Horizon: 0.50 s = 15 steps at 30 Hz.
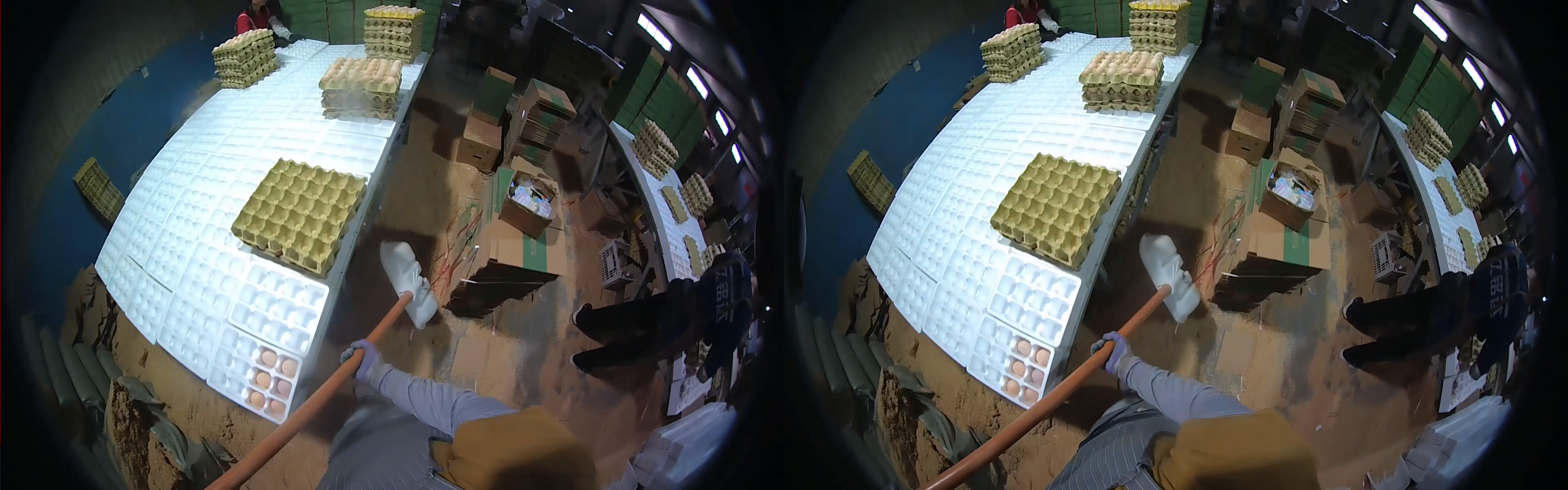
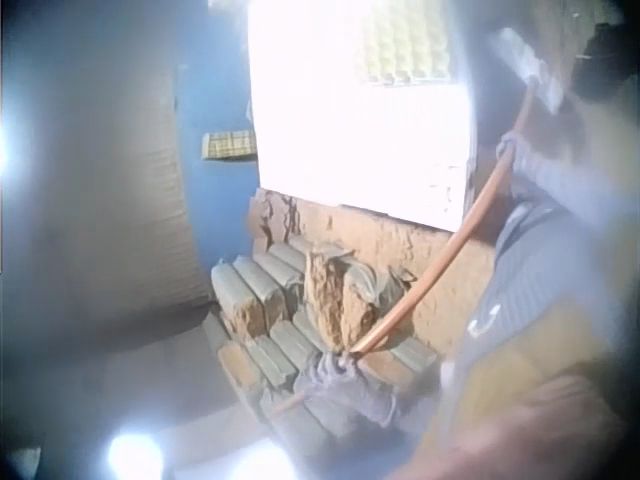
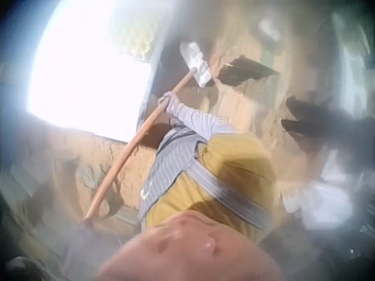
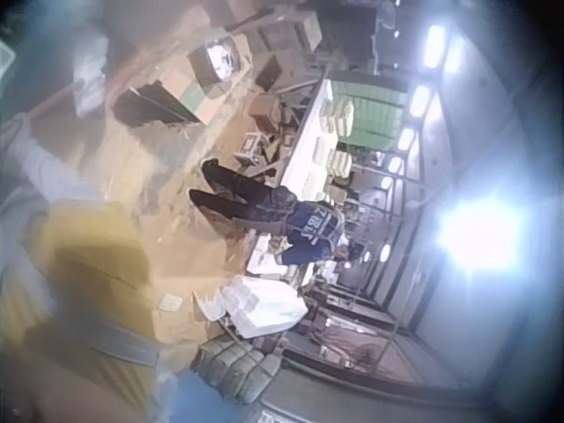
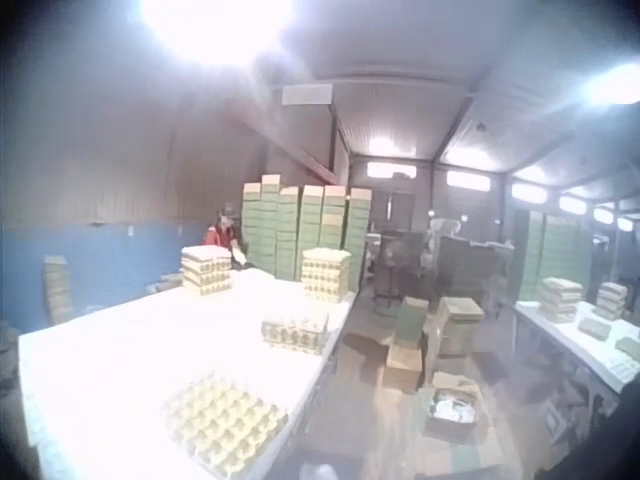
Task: The person handles a tray of eggs, transfers them onto a larger white tray on a table, and then uses a pusher tool to clear debris from the floor area. They continue by picking up more egg trays and transferring individual eggs to the large tray on the workbench.
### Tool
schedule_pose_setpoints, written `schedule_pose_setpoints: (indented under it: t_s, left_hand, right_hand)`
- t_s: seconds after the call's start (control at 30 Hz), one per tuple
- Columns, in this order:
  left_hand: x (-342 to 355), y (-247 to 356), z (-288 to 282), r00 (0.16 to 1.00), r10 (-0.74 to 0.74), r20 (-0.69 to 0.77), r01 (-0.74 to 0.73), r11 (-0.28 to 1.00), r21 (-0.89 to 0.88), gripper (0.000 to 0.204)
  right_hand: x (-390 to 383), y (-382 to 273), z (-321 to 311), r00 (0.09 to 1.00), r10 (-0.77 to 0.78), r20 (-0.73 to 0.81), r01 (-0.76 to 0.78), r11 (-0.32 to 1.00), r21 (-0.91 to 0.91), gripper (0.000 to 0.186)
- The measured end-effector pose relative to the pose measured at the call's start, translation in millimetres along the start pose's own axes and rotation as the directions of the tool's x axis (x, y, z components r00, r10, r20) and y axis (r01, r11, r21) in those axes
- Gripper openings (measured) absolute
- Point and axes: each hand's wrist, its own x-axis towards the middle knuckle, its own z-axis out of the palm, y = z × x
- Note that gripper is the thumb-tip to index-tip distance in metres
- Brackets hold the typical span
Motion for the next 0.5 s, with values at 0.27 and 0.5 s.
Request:
schedule_pose_setpoints:
  t_s: [0.27,0.5]
  left_hand:
    - [30,-18,-18,0.986,-0.165,0.034,0.161,0.981,0.107,0.035]
    - [238,185,54,0.945,-0.306,0.116,0.295,0.95,0.101,0.033]
  right_hand:
    - [95,-162,59,0.962,-0.249,-0.109,0.199,0.918,-0.344,0.014]
    - [167,-344,116,0.936,-0.33,-0.12,0.249,0.865,-0.436,0.014]
